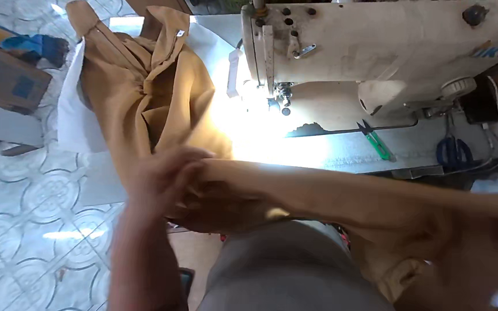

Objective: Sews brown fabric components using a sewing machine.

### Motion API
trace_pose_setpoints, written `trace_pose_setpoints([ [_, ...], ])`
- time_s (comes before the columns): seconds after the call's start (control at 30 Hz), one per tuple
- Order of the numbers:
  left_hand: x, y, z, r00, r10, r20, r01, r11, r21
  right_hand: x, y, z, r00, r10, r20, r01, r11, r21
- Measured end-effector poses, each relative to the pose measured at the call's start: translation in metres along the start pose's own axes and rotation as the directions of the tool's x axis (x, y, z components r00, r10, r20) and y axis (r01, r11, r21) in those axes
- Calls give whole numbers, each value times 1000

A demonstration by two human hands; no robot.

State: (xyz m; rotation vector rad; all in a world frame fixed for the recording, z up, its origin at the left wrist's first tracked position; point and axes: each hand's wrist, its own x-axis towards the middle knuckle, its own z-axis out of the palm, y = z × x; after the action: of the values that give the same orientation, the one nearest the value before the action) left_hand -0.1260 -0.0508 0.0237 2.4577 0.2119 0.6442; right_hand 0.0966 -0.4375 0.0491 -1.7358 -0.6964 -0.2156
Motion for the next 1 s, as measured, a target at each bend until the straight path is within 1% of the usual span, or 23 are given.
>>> trace_pose_setpoints([
  [0.07,-22,-11,-58,994,-108,-29,111,980,163,-1,30,51,982,143,121,-156,982,107],
  [0.1,-32,-21,-81,982,-184,-45,189,947,260,1,40,81,962,197,190,-222,967,122],
  [0.13,-36,-27,-95,964,-257,-74,266,891,368,3,47,113,936,236,262,-274,954,119],
  [0.17,-34,-29,-101,939,-325,-114,340,817,466,6,52,145,908,264,325,-314,943,112],
  [0.2,-26,-24,-96,922,-356,-155,382,760,526,9,56,175,891,280,357,-336,936,104],
  [0.23,-14,-12,-83,922,-343,-181,385,750,538,12,60,203,890,282,359,-337,936,100],
  [0.3,9,6,-32,948,-273,-165,319,816,482,17,64,241,900,235,367,-288,953,95],
  [0.33,16,8,1,964,-233,-128,265,873,409,19,62,251,889,239,390,-280,959,51],
  [0.4,21,2,65,986,-163,-33,166,960,224,23,56,254,853,275,443,-279,959,-58],
  [0.43,20,-5,89,991,-136,-4,135,977,164,21,54,250,848,268,457,-259,962,-83],
  [0.47,18,-12,104,993,-114,1,113,985,130,17,53,243,859,221,462,-197,975,-100],
  [0.53,13,-20,116,995,-101,-17,102,990,100,5,55,230,886,87,455,-22,989,-146],
  [0.6,9,-22,118,995,-98,-24,100,989,113,-8,58,219,880,-30,474,153,963,-223],
  [0.63,9,-22,118,996,-90,-11,91,988,126,-12,60,217,877,-62,476,205,945,-255],
  [0.67,9,-22,119,997,-75,8,73,987,141,-15,63,217,878,-71,474,222,936,-272],
  [0.73,10,-23,120,997,-39,64,27,983,180,-16,68,216,892,-65,447,197,947,-255],
  [0.8,12,-19,120,993,-35,116,6,970,241,-15,71,214,911,-27,411,125,969,-214],
  [0.9,20,-10,117,975,-77,210,4,944,330,-11,75,211,928,37,372,24,987,-157],
  [1.0,28,-2,115,955,-105,278,-10,924,382,-10,74,210,933,40,357,5,992,-124],
])
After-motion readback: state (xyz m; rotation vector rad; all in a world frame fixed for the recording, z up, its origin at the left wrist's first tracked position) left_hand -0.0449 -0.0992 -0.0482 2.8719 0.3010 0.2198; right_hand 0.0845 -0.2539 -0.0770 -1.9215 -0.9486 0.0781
